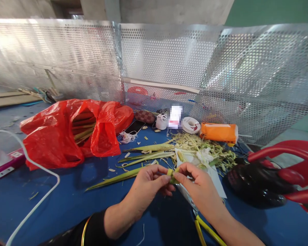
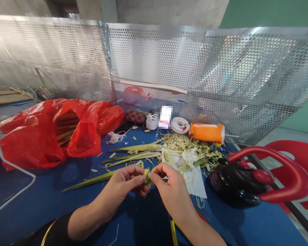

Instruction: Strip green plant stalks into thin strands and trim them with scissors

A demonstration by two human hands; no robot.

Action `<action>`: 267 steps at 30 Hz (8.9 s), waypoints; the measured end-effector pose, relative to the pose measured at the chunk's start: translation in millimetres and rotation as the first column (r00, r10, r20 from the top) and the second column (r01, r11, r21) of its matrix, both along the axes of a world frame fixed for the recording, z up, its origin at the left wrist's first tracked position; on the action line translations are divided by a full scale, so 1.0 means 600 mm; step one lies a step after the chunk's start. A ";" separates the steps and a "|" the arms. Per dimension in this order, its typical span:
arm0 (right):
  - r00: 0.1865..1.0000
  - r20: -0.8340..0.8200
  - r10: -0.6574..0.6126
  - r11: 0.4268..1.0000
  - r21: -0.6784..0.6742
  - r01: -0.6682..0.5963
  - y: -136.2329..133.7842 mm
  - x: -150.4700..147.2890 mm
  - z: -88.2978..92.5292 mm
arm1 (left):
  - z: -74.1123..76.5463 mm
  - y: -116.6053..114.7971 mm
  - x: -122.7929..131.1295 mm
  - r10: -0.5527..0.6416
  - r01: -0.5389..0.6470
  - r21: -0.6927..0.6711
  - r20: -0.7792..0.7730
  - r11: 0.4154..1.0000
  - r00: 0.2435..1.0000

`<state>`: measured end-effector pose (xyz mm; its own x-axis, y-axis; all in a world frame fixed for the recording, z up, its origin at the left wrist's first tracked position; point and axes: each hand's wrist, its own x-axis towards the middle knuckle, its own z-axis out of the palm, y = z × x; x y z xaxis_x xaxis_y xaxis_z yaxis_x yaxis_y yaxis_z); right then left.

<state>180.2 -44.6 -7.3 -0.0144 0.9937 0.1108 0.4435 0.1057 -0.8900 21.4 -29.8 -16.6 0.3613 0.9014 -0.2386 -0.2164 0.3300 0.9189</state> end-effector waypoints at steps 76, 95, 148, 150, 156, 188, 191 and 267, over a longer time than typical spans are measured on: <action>0.998 -0.052 0.047 0.972 -0.227 -0.057 0.010 0.006 -0.028 | -0.028 -0.001 0.011 0.178 -0.176 0.027 -0.083 0.984 0.981; 0.999 -0.041 0.005 0.984 -0.179 -0.013 0.006 0.004 -0.024 | -0.027 -0.001 0.013 0.165 -0.161 0.042 -0.120 0.986 0.979; 0.980 -0.196 0.035 0.972 -0.221 -0.079 0.016 0.004 -0.024 | -0.019 -0.005 0.013 -0.187 0.180 -0.058 -0.156 0.982 0.970; 0.971 -0.230 0.071 0.959 -0.251 -0.130 0.018 0.007 -0.021 | -0.018 -0.006 0.014 -0.162 0.153 -0.070 -0.146 0.986 0.976; 0.957 -0.289 0.029 0.947 -0.297 -0.119 0.020 0.012 -0.022 | -0.019 -0.006 0.012 -0.174 0.160 -0.105 -0.131 0.981 0.976; 0.991 -0.135 0.007 0.999 -0.048 -0.014 -0.002 -0.020 -0.019 | -0.007 -0.013 0.003 -0.377 0.435 0.034 -0.440 0.900 0.815; 0.997 -0.082 0.007 1.000 0.016 -0.006 -0.012 -0.026 -0.024 | -0.008 -0.014 0.002 -0.414 0.461 0.002 -0.434 0.887 0.800; 0.972 -0.195 0.133 0.979 -0.127 -0.159 0.007 0.000 -0.027 | -0.011 0.018 -0.005 -0.067 0.069 -0.086 0.032 0.994 0.997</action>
